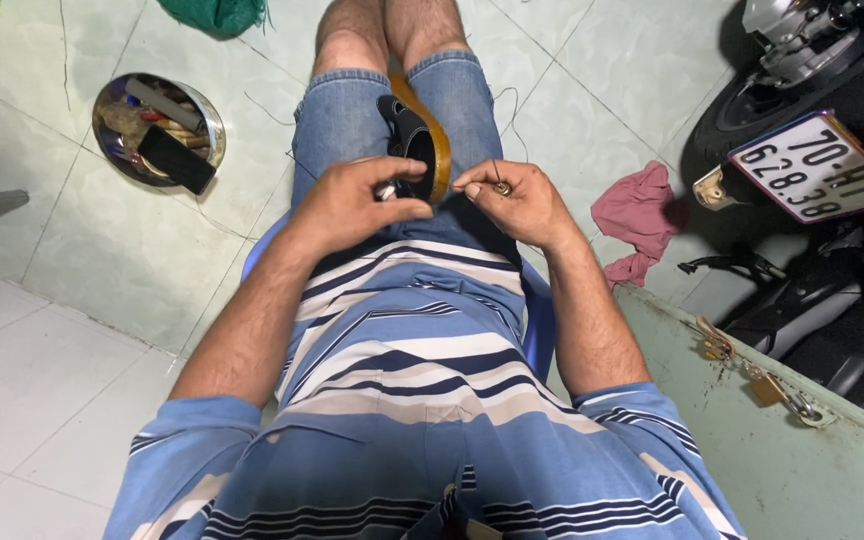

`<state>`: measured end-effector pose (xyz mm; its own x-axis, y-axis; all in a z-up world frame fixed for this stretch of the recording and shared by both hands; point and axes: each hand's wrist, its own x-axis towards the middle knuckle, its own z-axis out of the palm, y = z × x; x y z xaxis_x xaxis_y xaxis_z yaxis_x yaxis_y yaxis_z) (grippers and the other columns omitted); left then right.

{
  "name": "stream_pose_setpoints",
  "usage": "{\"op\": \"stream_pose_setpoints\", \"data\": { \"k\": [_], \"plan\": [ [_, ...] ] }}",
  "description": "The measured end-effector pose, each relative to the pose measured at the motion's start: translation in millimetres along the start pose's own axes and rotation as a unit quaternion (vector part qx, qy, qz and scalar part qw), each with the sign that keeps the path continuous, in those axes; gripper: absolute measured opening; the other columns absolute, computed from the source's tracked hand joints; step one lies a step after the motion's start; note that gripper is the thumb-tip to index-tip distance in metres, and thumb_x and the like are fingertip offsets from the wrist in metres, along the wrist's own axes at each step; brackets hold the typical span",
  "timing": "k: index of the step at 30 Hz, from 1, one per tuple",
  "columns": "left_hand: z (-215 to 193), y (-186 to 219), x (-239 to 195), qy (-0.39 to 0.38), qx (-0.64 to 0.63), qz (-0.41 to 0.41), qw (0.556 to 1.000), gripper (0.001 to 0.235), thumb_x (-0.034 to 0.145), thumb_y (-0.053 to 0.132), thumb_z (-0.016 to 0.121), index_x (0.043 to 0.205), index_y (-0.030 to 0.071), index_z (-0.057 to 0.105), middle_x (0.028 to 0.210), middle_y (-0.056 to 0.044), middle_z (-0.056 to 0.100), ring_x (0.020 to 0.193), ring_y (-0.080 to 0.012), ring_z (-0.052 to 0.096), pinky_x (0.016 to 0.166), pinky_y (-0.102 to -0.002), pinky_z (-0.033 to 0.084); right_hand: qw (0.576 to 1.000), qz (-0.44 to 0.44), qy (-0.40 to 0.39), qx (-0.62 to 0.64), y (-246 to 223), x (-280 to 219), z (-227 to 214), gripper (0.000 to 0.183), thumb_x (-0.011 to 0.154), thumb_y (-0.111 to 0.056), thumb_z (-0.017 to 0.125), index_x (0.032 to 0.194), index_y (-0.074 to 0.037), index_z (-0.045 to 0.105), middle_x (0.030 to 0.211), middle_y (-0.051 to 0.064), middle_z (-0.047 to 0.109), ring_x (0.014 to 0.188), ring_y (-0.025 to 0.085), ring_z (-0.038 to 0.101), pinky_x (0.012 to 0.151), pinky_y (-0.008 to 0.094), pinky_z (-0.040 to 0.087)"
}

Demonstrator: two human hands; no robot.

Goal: The person sits on a blue plastic chair and sews the sole of a black slip-on shoe using a needle and thread. They repeatedly push the needle through the shoe's edge and pull the thread to secure the sole, working on the shoe held in their lap.

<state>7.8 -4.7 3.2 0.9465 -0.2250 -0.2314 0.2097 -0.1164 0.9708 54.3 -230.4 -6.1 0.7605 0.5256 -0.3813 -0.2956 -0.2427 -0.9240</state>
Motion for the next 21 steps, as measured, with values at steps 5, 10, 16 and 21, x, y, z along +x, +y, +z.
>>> {"op": "stream_pose_setpoints", "data": {
  "k": [5, 10, 16, 21],
  "plan": [
    [9, -28, 17, 0.024, 0.044, 0.041, 0.998, 0.025, 0.08, 0.019, 0.073, 0.103, 0.009, 0.067, 0.075, -0.011, 0.065, 0.072, -0.0179, 0.063, 0.062, -0.029, 0.05, 1.0, -0.011, -0.001, 0.023, 13, 3, -2, 0.013, 0.082, 0.003, 0.055, 0.092, 0.002, 0.063, 0.045, 0.005, 0.049, 0.035, 0.006, 0.045, 0.035, 0.014, 0.035],
    [12, -49, 30, 0.046, 0.065, 0.149, 0.986, 0.013, 0.086, 0.012, 0.066, 0.099, 0.011, 0.069, 0.077, -0.01, 0.065, 0.072, -0.0238, 0.064, 0.063, -0.031, 0.049, 0.999, -0.027, 0.016, 0.038, 20, 9, -1, 0.014, 0.084, 0.001, 0.054, 0.094, 0.003, 0.063, 0.044, 0.007, 0.05, 0.033, 0.009, 0.047, 0.033, 0.015, 0.035],
    [11, -19, 13, 0.099, 0.128, 0.165, 0.973, 0.025, 0.084, 0.017, 0.068, 0.109, 0.018, 0.067, 0.085, -0.002, 0.063, 0.063, -0.0172, 0.059, 0.058, -0.026, 0.047, 0.999, 0.001, -0.024, 0.041, -1, -2, -2, 0.01, 0.083, -0.001, 0.057, 0.09, 0.004, 0.062, 0.044, 0.007, 0.049, 0.034, 0.008, 0.045, 0.033, 0.015, 0.034],
    [22, -5, 1, 0.097, 0.142, 0.169, 0.97, 0.023, 0.082, 0.02, 0.071, 0.104, 0.021, 0.068, 0.097, -0.002, 0.056, 0.075, -0.0226, 0.06, 0.063, -0.031, 0.049, 0.999, -0.002, -0.042, 0.016, -20, -3, 4, 0.008, 0.082, -0.006, 0.06, 0.085, 0.001, 0.064, 0.046, 0.008, 0.054, 0.035, 0.008, 0.048, 0.034, 0.016, 0.037]
  ]
}}
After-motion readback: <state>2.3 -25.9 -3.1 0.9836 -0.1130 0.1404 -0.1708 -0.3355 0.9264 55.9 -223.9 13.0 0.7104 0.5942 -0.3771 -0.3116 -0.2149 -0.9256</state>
